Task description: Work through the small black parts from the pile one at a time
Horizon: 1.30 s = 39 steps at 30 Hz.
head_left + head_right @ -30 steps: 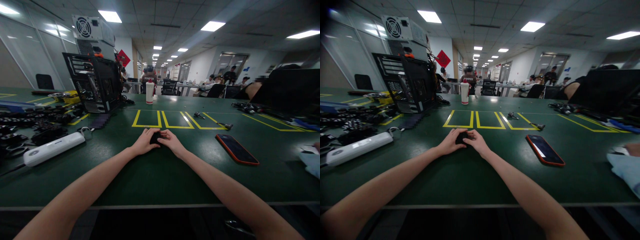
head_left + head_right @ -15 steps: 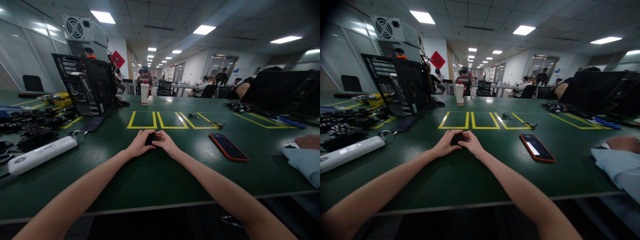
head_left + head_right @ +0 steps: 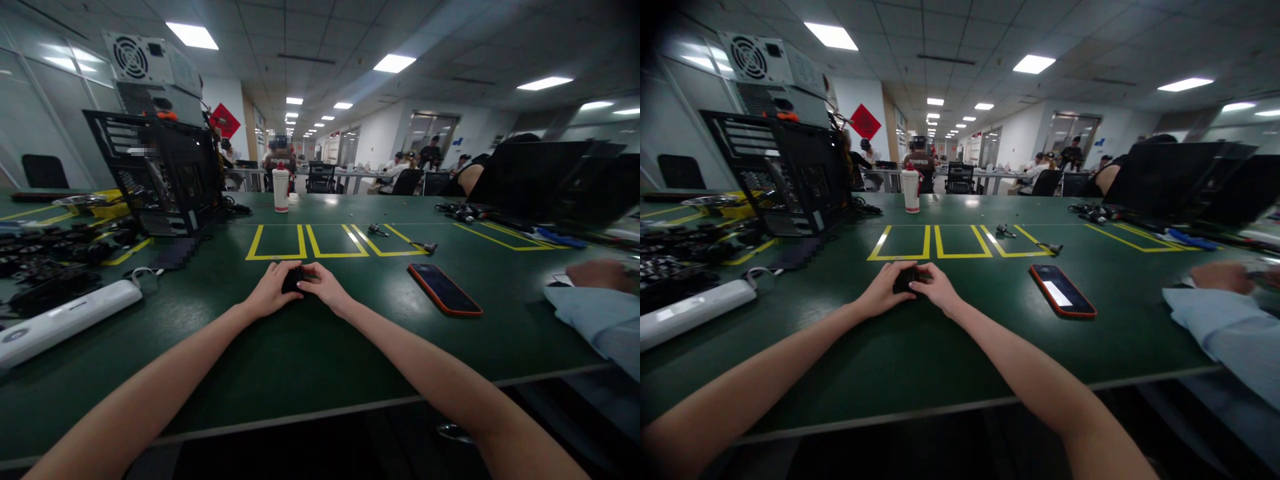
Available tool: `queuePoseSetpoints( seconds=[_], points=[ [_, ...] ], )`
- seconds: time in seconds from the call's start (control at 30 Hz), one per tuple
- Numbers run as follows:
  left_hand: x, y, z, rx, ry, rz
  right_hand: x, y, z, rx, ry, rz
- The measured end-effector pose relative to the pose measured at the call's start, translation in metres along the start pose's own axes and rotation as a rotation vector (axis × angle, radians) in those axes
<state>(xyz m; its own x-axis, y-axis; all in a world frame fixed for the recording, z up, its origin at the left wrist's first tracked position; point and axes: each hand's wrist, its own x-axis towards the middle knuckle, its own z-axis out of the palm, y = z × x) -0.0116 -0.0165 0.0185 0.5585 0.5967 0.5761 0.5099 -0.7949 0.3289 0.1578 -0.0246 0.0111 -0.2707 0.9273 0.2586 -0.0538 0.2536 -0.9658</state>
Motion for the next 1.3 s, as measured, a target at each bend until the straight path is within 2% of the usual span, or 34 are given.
queuePoseSetpoints(
  seconds=[0.2, 0.33, 0.43, 0.53, 0.67, 0.83, 0.97, 1.07, 1.3],
  points=[
    [0.000, 0.001, 0.000, -0.007, 0.009, -0.007, -0.003, -0.003, 0.002, -0.048, 0.027, -0.020],
    [0.001, 0.001, 0.000, -0.013, 0.009, -0.008, 0.002, 0.000, 0.001, -0.060, 0.082, 0.048],
    [0.000, 0.000, 0.000, -0.013, 0.004, -0.016, 0.004, 0.000, 0.000, -0.065, 0.049, 0.078],
    [-0.001, 0.000, -0.001, -0.020, 0.004, -0.019, 0.001, -0.002, 0.000, -0.030, -0.019, 0.032],
    [-0.001, 0.000, -0.001, -0.027, 0.009, -0.008, -0.003, -0.004, 0.001, 0.004, -0.030, -0.014],
    [0.000, -0.001, 0.001, -0.019, 0.008, -0.020, -0.001, 0.000, 0.001, -0.071, 0.023, -0.028],
    [0.000, -0.001, 0.001, -0.010, 0.011, -0.009, 0.005, 0.003, 0.001, -0.111, 0.084, 0.045],
    [0.000, 0.000, 0.000, -0.017, 0.000, -0.017, 0.005, 0.003, 0.001, -0.115, 0.052, 0.054],
    [-0.001, 0.000, 0.000, -0.026, 0.001, -0.021, -0.004, -0.006, 0.004, -0.039, 0.001, -0.030]
  ],
)
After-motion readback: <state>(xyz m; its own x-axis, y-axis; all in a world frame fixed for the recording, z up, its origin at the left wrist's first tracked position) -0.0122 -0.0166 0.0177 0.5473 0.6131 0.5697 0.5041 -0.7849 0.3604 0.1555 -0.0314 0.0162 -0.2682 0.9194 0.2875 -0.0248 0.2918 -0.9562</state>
